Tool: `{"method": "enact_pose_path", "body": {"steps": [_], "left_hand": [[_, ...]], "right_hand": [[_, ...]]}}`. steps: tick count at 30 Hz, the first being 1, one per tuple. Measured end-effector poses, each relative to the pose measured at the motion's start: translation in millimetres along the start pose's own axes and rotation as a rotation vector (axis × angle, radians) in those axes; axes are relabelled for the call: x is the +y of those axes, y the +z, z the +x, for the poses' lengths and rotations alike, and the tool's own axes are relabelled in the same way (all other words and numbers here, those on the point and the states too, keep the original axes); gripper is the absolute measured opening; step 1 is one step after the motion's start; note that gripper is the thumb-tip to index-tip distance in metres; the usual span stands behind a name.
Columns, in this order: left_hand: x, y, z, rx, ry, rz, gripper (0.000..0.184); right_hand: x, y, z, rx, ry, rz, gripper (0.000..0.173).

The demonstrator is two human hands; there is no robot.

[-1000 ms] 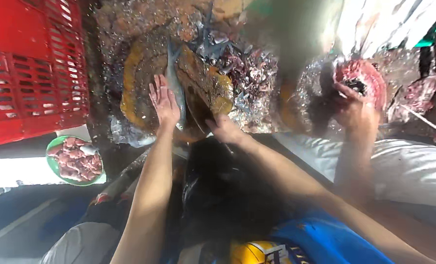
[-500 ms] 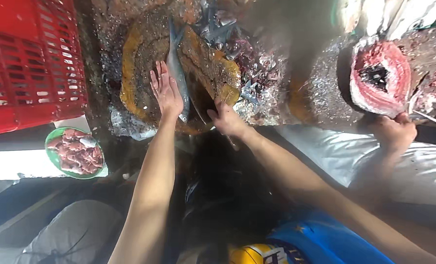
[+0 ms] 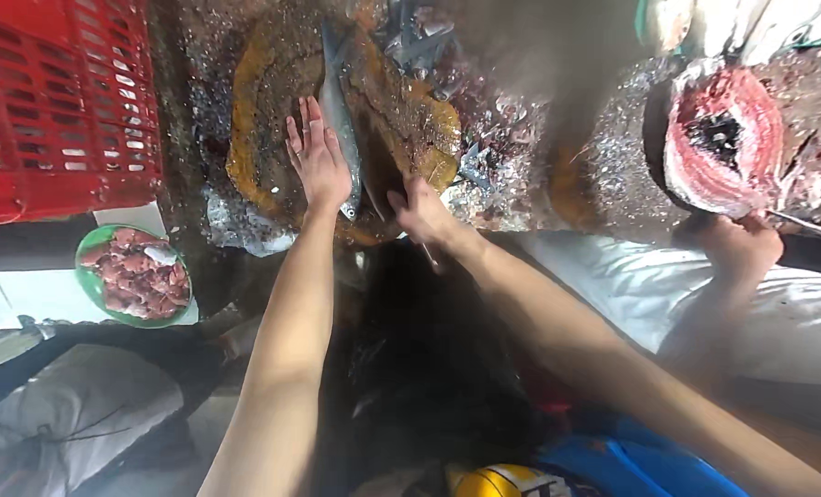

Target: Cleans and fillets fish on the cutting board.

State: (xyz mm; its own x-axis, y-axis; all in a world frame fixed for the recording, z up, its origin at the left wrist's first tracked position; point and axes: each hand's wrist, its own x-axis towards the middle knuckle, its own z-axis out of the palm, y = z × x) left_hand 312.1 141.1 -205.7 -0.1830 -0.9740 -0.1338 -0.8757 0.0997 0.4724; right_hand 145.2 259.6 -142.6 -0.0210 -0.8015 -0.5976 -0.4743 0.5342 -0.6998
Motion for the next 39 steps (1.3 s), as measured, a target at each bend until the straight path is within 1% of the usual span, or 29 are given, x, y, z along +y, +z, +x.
{"method": "enact_pose_path", "body": {"steps": [3, 5, 6, 8, 10, 13, 16, 18, 20, 24, 28, 32, 35, 38, 39], "left_hand": [[0.8, 1.1, -1.0, 0.015, 0.007, 0.007, 0.057], [0.4, -0.6, -2.8, 0.000, 0.002, -0.003, 0.057], [0.6, -1.9, -1.8, -0.004, 0.002, -0.006, 0.057], [1.2, -1.9, -1.8, -0.008, 0.004, -0.002, 0.058], [0.2, -3.0, 1.5, -0.022, 0.003, 0.015, 0.058], [-4.3, -7.1, 13.4, -0.101, -0.006, 0.056, 0.062], [-1.6, -17.7, 35.0, -0.168, 0.038, 0.123, 0.065], [0.7, -20.0, 51.6, -0.189, 0.069, 0.138, 0.066], [1.4, -22.3, 53.5, -0.221, 0.071, 0.134, 0.068], [-2.1, -20.3, 59.1, -0.198, 0.073, 0.119, 0.067], [-2.4, -18.2, 58.1, -0.204, 0.053, 0.125, 0.066], [-1.7, -13.7, 58.7, -0.158, -0.032, 0.123, 0.065], [3.5, -13.6, 59.4, -0.157, -0.101, 0.114, 0.065], [7.7, -15.4, 58.8, -0.155, -0.120, 0.110, 0.065], [8.3, -16.0, 58.9, -0.160, -0.120, 0.122, 0.064]], "right_hand": [[21.3, 10.3, -50.4, -0.156, 0.066, 0.069, 0.030], [29.4, 13.2, -59.9, -0.196, 0.073, 0.097, 0.027], [32.9, 14.8, -58.9, -0.185, 0.066, 0.105, 0.028], [36.7, 19.9, -53.8, -0.134, 0.062, 0.111, 0.030], [28.4, 23.4, -38.4, -0.083, 0.081, 0.143, 0.033], [12.7, 20.2, -11.8, -0.078, 0.096, 0.147, 0.041], [12.6, 20.6, -16.2, -0.046, 0.092, 0.159, 0.043], [12.3, 18.5, -15.8, -0.036, 0.103, 0.182, 0.041], [10.8, 17.9, -13.3, -0.048, 0.141, 0.217, 0.040], [-0.4, 9.9, 22.9, -0.049, 0.114, 0.239, 0.038], [-12.1, 3.3, 38.5, -0.038, 0.131, 0.250, 0.039], [-27.8, -3.2, 51.5, -0.021, 0.149, 0.206, 0.035], [-38.2, -9.2, 63.5, 0.009, 0.135, 0.150, 0.037], [-53.2, -18.6, 76.2, 0.022, 0.148, 0.119, 0.044], [-58.6, -20.8, 80.6, 0.028, 0.158, 0.104, 0.044]]}}
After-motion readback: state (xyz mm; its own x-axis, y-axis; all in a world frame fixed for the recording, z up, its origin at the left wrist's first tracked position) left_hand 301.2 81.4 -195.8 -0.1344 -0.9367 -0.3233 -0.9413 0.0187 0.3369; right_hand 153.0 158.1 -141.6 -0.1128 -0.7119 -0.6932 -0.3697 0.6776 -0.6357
